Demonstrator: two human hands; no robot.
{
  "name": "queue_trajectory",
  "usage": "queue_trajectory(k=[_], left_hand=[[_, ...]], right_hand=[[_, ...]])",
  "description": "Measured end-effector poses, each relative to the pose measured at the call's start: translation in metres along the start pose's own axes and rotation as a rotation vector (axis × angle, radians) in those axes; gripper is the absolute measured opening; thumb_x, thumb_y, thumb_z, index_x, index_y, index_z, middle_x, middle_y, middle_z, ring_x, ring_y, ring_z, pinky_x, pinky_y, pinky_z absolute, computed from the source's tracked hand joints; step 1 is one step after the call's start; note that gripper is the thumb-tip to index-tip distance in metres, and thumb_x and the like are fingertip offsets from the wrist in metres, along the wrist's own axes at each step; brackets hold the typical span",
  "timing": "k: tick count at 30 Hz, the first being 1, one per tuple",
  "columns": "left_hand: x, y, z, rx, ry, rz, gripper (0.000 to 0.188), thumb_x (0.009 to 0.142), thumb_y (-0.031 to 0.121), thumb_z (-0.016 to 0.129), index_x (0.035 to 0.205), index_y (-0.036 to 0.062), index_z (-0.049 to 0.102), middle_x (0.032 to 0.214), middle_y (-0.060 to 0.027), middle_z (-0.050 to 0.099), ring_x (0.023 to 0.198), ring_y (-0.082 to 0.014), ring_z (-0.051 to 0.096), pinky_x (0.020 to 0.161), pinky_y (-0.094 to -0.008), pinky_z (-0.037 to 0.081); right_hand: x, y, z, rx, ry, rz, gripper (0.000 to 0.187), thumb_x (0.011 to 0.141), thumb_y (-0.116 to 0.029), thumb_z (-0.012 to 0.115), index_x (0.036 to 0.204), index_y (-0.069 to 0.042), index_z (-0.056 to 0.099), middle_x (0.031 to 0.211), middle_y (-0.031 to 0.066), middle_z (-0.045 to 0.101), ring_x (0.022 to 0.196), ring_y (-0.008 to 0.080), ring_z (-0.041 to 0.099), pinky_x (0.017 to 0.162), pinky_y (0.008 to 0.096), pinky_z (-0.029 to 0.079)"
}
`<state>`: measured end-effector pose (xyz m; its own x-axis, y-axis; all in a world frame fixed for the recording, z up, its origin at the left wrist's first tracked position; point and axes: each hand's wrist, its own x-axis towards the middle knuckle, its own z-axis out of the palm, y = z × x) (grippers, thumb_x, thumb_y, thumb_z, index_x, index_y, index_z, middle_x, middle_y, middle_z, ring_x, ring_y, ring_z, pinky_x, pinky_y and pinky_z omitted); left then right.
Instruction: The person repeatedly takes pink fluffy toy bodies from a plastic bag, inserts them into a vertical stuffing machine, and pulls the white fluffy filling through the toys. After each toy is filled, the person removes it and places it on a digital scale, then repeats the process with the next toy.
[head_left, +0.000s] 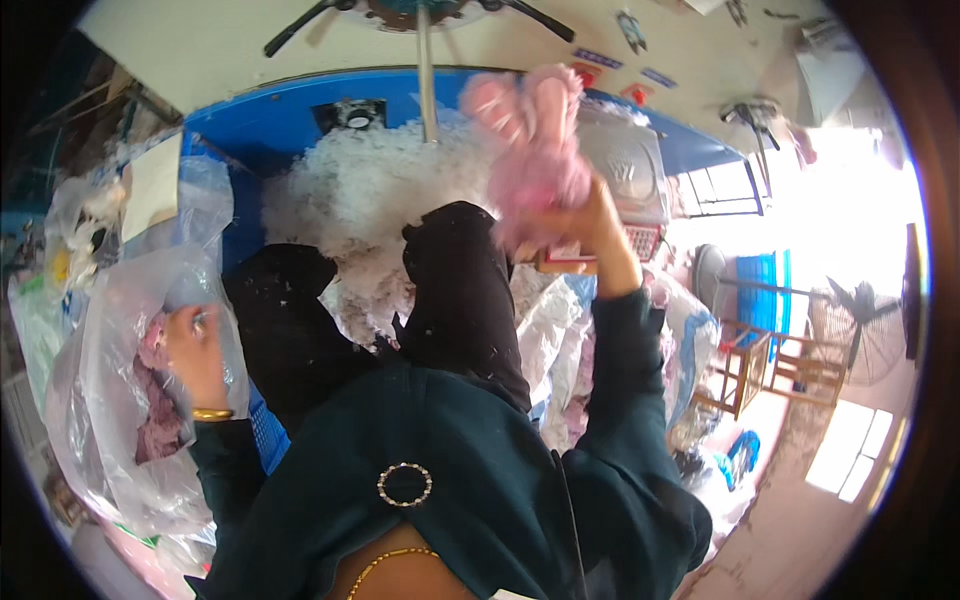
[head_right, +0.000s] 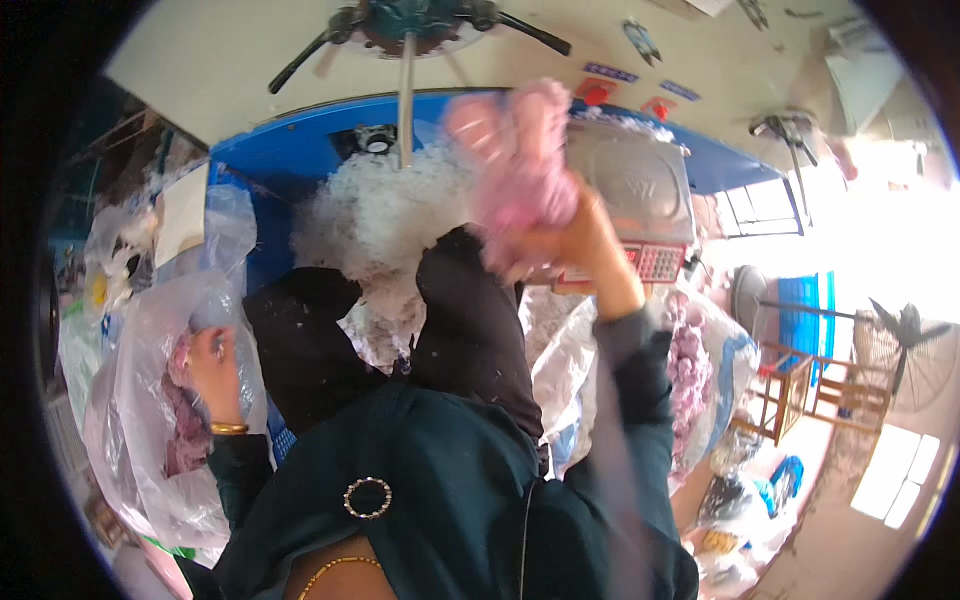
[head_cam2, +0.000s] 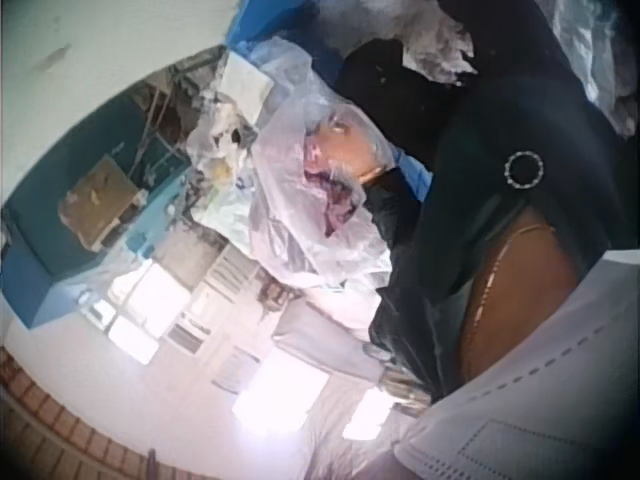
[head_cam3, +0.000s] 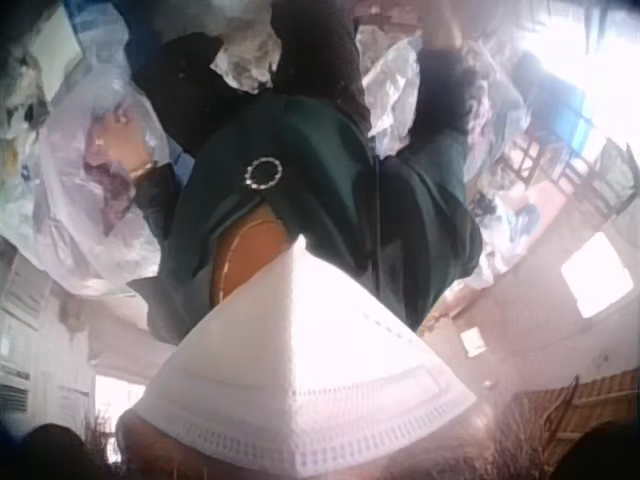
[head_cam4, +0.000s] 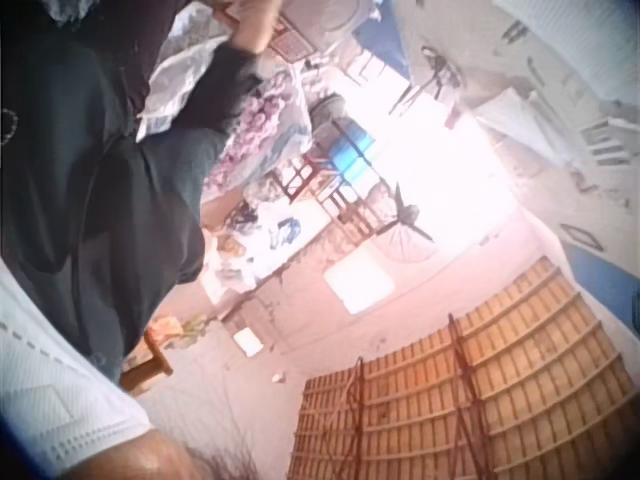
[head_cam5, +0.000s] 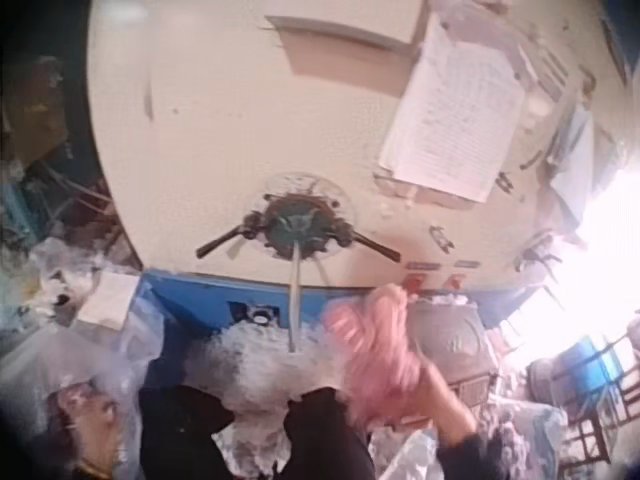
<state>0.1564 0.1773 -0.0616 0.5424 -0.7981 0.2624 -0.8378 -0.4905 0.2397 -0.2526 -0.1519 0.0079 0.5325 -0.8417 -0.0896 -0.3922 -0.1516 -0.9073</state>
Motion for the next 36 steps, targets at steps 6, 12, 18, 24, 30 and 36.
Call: queue_trajectory(k=[6,12,18,24,30,36], left_hand=[[0.051,0.166,0.027,-1.683,-0.638,0.062,0.068,0.079,-0.002,0.066,0.138,0.0073,0.035,0.135,-0.01,0.044,0.124,-0.021,0.045,0.098,-0.0346,0.043],[0.091,0.268,0.034,-2.001,-0.496,0.04,0.063,0.084,0.009,0.068,0.137,0.0033,0.034,0.127,-0.0073,0.049,0.114,-0.0149,0.05,0.092,-0.0292,0.046],[0.149,0.302,0.052,-1.967,-0.358,-0.203,0.034,0.086,0.017,0.067,0.114,0.0024,0.055,0.099,-0.0016,0.06,0.082,-0.0079,0.059,0.065,-0.0218,0.048],[0.099,0.276,0.026,-1.691,-0.438,-0.145,0.024,0.085,0.019,0.069,0.103,0.0045,0.061,0.097,-0.0001,0.062,0.087,-0.0079,0.058,0.073,-0.0241,0.05],[0.071,0.261,0.051,-1.748,-0.299,0.109,0.035,0.079,0.025,0.073,0.103,0.0036,0.06,0.097,-0.0079,0.064,0.092,-0.0166,0.059,0.084,-0.0333,0.047],[0.039,0.164,0.071,-1.35,-0.481,-0.02,0.019,0.079,0.011,0.067,0.096,0.0052,0.063,0.096,-0.0094,0.065,0.088,-0.0201,0.062,0.078,-0.0319,0.05]], right_hand=[[0.007,-0.057,0.099,0.202,0.206,-0.301,0.083,0.059,-0.022,0.086,0.127,0.001,0.045,0.116,0.0158,0.059,0.106,0.0239,0.058,0.092,0.0385,0.045],[0.064,-0.087,0.099,0.83,0.217,-0.125,0.04,0.074,-0.008,0.069,0.112,-0.001,0.06,0.101,0.0051,0.063,0.09,0.0129,0.06,0.08,0.0259,0.048],[0.123,-0.088,0.093,0.473,0.317,-0.228,0.026,0.076,-0.011,0.068,0.101,-0.004,0.066,0.095,0.0018,0.065,0.087,0.011,0.059,0.077,0.0255,0.048],[0.077,-0.09,0.103,0.431,0.228,-0.387,0.039,0.078,-0.012,0.067,0.115,-0.004,0.058,0.105,0.0048,0.061,0.095,0.0124,0.057,0.085,0.0265,0.045],[0.041,-0.07,0.116,0.1,0.441,-0.366,0.049,0.079,-0.014,0.071,0.123,-0.001,0.054,0.119,0.0095,0.057,0.109,0.018,0.054,0.095,0.0308,0.043],[-0.006,-0.027,0.097,-0.029,0.396,-0.316,0.062,0.074,-0.009,0.075,0.128,0.003,0.048,0.121,0.0127,0.057,0.103,0.021,0.058,0.091,0.0333,0.047]])
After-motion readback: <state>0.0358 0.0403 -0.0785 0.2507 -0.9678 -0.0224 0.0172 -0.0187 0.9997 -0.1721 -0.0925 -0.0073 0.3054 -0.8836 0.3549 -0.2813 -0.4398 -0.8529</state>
